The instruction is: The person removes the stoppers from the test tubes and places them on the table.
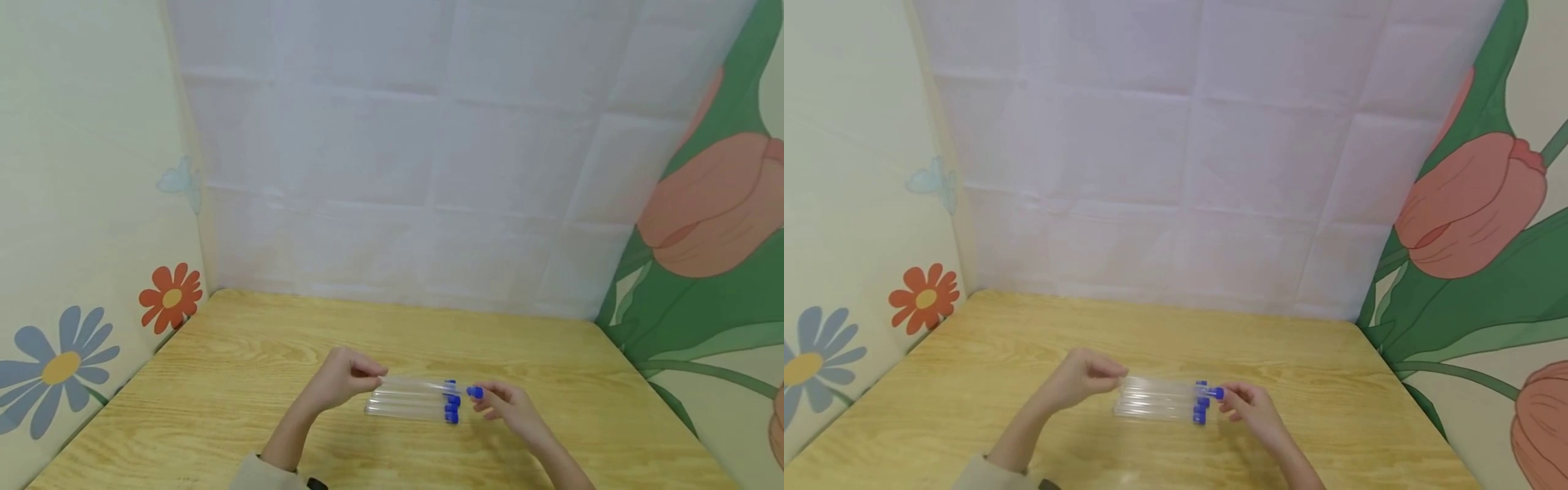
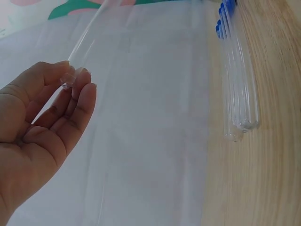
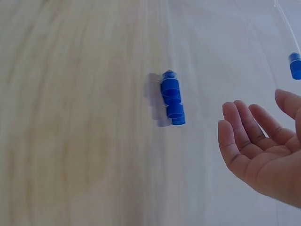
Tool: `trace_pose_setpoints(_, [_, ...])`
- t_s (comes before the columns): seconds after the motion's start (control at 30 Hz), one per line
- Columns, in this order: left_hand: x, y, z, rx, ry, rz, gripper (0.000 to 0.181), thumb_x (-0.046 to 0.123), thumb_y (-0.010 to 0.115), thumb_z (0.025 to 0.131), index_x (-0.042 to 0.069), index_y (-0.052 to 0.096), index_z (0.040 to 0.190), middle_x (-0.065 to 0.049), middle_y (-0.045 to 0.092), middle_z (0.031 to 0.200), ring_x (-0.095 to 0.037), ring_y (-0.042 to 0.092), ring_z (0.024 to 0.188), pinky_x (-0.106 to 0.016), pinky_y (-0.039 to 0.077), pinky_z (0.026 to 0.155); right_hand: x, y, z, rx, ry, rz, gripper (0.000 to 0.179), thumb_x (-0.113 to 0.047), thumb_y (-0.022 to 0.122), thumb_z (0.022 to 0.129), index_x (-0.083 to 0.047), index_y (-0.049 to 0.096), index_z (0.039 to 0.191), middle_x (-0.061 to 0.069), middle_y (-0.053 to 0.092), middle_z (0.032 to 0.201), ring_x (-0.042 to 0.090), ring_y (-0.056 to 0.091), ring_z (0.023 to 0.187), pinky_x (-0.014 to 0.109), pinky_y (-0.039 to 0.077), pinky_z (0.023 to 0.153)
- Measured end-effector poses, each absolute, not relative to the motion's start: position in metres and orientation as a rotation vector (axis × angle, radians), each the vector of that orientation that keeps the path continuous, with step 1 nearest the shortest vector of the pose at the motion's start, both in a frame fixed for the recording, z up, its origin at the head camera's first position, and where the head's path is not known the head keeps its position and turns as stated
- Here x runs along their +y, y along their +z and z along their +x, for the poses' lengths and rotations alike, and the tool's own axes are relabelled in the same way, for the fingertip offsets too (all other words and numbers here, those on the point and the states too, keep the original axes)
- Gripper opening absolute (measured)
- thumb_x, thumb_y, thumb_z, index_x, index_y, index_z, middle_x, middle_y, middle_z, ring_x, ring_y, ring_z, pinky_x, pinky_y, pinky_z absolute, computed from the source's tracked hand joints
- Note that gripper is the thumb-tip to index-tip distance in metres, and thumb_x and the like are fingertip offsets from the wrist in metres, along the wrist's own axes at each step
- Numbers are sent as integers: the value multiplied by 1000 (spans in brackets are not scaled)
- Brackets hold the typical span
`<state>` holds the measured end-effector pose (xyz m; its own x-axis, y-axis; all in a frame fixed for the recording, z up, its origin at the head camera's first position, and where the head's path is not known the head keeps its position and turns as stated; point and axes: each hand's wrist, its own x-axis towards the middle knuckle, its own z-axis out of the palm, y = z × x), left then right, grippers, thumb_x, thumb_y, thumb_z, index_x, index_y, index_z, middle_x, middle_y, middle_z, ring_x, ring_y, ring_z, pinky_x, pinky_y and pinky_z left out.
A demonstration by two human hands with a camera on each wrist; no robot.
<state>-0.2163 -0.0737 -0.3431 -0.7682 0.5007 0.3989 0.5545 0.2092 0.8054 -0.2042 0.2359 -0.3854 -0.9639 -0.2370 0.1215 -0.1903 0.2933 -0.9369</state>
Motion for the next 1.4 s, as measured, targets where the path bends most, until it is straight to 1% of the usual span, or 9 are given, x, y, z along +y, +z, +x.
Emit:
trace_pose_setpoints(0.2, [-73,-345,-216,-2408,-1649,-1026,14,-4,64,78,-6,68,90,-18,65,88,-11,63,72,-21,51,61,236,-374,-203,2540,-1880,-177,40,-18,42,95,19,47,110,11,62,84,24,60,78,34,51,68])
trace_pose_setpoints(0.27, [-73,-346,-216,-2415,-1670,-1008,14,-3,64,78,-6,68,91,-17,66,88,-11,63,71,-21,51,61,235,-370,-202,2523,-1909,-147,42,-20,41,96,18,46,113,11,62,86,23,61,78,36,51,70])
trace_pose_setpoints(0.43, [-73,-345,-215,-2420,-1764,-960,13,-4,63,78,-8,67,90,-16,66,84,-14,64,68,-25,52,62,232,-364,-200,2470,-1969,-224,42,-21,40,97,18,44,114,11,62,87,18,61,76,35,51,70])
trace_pose_setpoints(0.6, [-73,-345,-214,-2392,-1838,-949,12,-5,63,78,-10,67,88,-16,65,80,-16,64,67,-26,52,62,226,-364,-200,2465,-1958,-334,40,-17,43,95,18,45,114,11,60,87,21,61,77,33,51,69])
trace_pose_setpoints(0.8, [-73,-346,-214,-2378,-1883,-938,12,-4,63,78,-10,67,88,-18,65,78,-17,64,66,-27,52,62,224,-364,-200,2438,-1948,-522,35,-8,47,92,19,43,114,5,61,89,20,61,78,33,51,69])
trace_pose_setpoints(1.0, [-72,-345,-214,-2390,-1885,-910,12,-4,62,79,-9,66,89,-16,66,76,-29,64,69,-26,52,62,225,-366,-201,2397,-1950,-677,31,-3,53,87,20,46,107,-1,61,87,14,60,78,29,51,68])
trace_pose_setpoints(1.1, [-72,-344,-214,-2392,-1897,-906,12,-3,62,79,-10,66,88,-16,66,75,-31,64,69,-27,52,62,225,-367,-202,2408,-1950,-669,30,-1,54,86,22,47,104,-2,62,85,12,60,76,28,51,68])
trace_pose_setpoints(1.23, [-71,-344,-214,-2395,-1911,-899,11,-4,62,78,-10,66,87,-16,65,76,-27,64,68,-28,52,62,224,-367,-202,2433,-1954,-609,28,-2,54,86,21,49,103,-4,62,82,11,60,75,26,50,68])
trace_pose_setpoints(1.4, [-70,-344,-213,-2391,-1938,-893,11,-6,62,78,-11,66,87,-17,65,76,-32,63,69,-28,52,62,224,-366,-202,2447,-1956,-552,28,-3,55,86,20,50,101,-3,62,81,10,60,73,25,50,69])
